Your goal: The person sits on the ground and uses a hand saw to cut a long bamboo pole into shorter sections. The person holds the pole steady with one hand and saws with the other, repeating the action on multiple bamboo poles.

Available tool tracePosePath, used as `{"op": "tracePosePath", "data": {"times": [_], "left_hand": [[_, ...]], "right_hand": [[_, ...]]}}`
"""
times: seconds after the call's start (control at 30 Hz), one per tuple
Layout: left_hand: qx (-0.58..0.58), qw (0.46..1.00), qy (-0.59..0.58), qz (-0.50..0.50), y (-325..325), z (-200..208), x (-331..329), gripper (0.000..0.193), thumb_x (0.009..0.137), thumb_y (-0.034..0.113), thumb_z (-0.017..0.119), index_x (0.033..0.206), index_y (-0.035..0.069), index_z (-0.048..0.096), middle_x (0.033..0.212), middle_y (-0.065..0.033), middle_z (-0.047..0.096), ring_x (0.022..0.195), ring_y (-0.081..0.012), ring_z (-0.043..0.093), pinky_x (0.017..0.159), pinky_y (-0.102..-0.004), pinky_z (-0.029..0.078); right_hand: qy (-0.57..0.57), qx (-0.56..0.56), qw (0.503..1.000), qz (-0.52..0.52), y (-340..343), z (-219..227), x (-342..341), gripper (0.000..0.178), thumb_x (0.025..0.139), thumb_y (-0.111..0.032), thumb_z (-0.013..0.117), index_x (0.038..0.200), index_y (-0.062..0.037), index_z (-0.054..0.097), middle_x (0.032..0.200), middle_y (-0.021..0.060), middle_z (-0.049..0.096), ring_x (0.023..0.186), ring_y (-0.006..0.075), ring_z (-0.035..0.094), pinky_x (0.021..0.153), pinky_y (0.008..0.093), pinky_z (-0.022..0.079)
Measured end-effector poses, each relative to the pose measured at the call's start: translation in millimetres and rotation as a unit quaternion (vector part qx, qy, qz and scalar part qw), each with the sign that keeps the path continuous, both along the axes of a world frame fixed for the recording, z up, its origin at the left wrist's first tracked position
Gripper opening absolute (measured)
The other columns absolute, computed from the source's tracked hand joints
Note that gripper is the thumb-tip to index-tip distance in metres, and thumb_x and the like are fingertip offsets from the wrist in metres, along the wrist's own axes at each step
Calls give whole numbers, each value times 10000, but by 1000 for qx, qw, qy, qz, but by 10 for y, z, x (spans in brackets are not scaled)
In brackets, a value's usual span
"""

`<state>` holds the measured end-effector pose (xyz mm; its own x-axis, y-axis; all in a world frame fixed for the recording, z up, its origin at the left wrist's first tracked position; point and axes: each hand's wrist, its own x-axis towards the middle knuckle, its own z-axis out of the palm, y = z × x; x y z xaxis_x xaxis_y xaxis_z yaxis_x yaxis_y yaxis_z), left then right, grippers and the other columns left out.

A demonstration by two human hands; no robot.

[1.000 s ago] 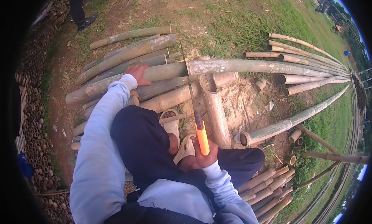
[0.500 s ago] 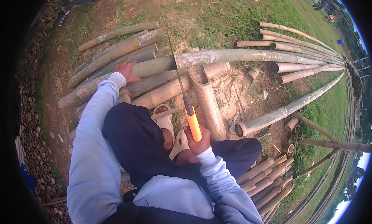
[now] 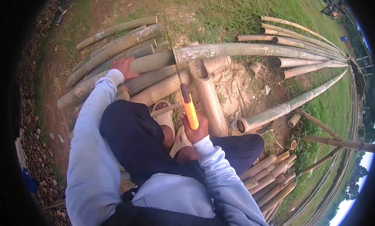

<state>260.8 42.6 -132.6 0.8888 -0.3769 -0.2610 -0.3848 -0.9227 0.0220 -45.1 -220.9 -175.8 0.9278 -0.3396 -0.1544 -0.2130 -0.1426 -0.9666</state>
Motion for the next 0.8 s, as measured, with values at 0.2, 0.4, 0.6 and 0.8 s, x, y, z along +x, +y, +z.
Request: {"op": "tracePosePath", "data": {"times": [0.2,0.4,0.6,0.8], "left_hand": [[4,999,23,23,40,-124,-126,807,699,486,819,1359,88,577,1125,-230,712,1108,-406,662,999,-516,495],[-14,1000,5,-12,-117,-94,-94,800,702,478,810,1359,88,573,1116,-222,716,1086,-407,672,984,-513,510],[-4,1000,13,3,68,-164,-109,758,699,458,808,1320,83,587,1071,-231,723,1036,-415,687,982,-513,515],[-8,999,30,10,-79,-79,-141,709,712,451,798,1276,68,600,1034,-232,724,1030,-419,681,966,-520,513]], "right_hand": [[13,-71,997,34,-55,416,-766,207,906,-49,703,1102,10,734,742,101,692,665,144,676,666,285,539],[-109,-56,992,2,-20,-42,887,283,924,-172,743,777,40,627,586,114,577,542,162,504,544,364,438],[-1,-44,999,26,12,330,-819,190,914,-48,699,1081,39,723,758,123,707,642,162,677,638,302,537],[-26,-76,997,17,-43,-86,217,212,908,-121,749,814,39,646,609,136,598,514,179,543,516,353,431]]}}
